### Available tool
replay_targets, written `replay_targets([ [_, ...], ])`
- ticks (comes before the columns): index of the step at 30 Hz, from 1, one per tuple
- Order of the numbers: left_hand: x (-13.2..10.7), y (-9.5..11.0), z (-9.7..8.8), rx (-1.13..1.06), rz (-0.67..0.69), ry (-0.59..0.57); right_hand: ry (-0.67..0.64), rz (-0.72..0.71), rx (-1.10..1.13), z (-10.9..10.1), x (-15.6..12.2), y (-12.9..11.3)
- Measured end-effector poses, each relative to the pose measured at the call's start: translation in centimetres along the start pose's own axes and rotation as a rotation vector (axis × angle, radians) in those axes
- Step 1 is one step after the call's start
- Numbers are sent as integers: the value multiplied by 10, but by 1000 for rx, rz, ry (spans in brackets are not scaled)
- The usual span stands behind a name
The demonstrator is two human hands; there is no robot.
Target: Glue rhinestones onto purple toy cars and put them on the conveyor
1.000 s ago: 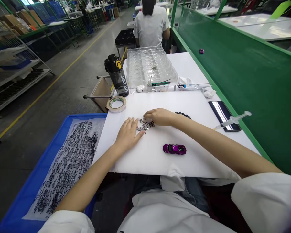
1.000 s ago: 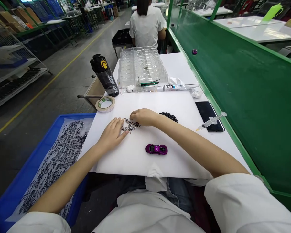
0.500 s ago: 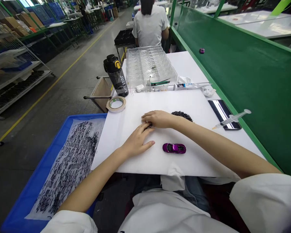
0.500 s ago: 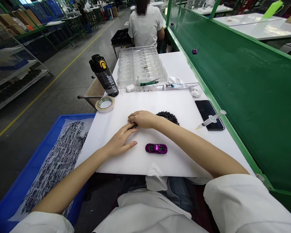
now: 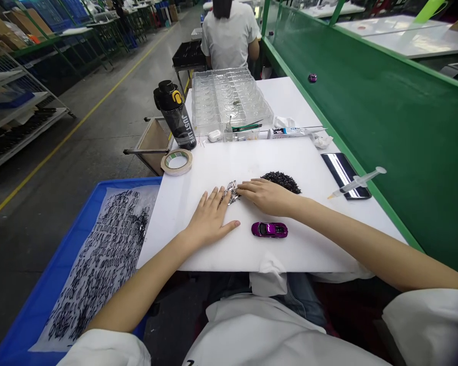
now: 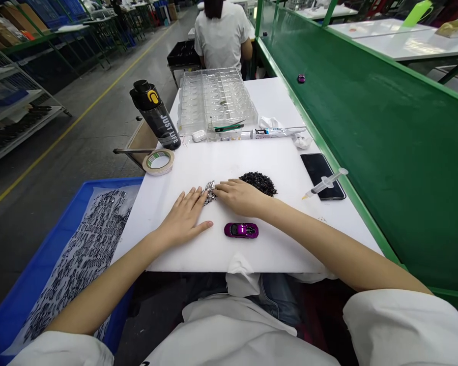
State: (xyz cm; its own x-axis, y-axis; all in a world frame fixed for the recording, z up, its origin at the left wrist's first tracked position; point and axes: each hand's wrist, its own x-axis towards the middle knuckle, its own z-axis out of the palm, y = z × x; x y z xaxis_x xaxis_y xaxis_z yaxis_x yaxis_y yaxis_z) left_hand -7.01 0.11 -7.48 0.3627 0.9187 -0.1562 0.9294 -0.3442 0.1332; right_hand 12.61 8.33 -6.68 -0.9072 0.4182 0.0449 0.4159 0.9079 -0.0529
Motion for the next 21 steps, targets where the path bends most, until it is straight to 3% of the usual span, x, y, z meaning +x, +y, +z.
replay_targets([
  [8,22,-10,-8,-3,38,31,18,21,-55,-7,-18,-7],
  [12,18,-7,-7,12,165,8,41,39,-66,-3,-10,-3],
  [18,5,-14,-6,29,109,23,50,5,-85,1,-1,4],
  [21,-3,-15,-7,32,153,5,73,-2,-92,-3,-4,7],
])
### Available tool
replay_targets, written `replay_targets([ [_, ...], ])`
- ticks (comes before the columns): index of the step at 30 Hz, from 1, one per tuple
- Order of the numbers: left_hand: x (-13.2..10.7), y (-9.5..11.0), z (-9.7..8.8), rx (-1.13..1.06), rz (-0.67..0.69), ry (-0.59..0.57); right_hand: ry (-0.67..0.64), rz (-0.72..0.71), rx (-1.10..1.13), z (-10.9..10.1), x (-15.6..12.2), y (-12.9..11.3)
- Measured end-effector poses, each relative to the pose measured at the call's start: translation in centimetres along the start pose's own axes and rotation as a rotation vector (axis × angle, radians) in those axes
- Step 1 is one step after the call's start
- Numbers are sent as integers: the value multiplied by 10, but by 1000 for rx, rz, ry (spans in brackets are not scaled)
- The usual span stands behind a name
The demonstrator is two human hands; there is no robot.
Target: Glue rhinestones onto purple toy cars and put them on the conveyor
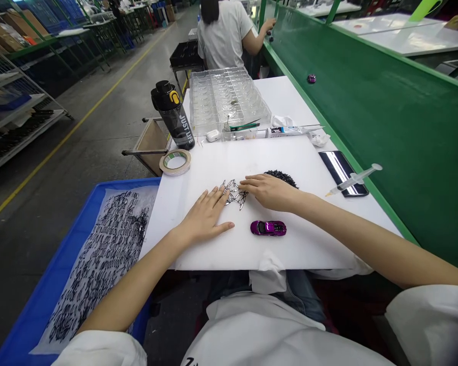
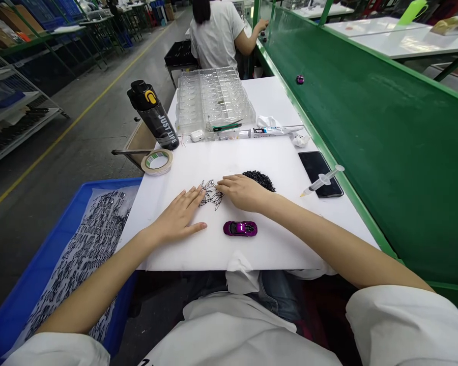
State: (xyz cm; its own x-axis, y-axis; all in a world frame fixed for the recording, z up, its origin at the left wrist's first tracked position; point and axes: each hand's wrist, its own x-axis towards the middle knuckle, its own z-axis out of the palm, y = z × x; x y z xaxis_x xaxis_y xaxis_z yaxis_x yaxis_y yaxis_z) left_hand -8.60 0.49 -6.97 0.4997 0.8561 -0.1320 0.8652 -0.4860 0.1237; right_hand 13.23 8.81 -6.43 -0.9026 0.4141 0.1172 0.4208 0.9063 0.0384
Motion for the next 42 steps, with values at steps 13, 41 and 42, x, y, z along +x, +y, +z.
replay_targets([
  [13,-7,9,3,10,52,-28,93,-89,-34,7,9,-3],
  [41,-62,126,115,-1218,-447,130,66,-262,-175,-22,9,-25],
  [42,-64,125,113,-1289,-444,115,134,-171,-100,-28,2,-31],
])
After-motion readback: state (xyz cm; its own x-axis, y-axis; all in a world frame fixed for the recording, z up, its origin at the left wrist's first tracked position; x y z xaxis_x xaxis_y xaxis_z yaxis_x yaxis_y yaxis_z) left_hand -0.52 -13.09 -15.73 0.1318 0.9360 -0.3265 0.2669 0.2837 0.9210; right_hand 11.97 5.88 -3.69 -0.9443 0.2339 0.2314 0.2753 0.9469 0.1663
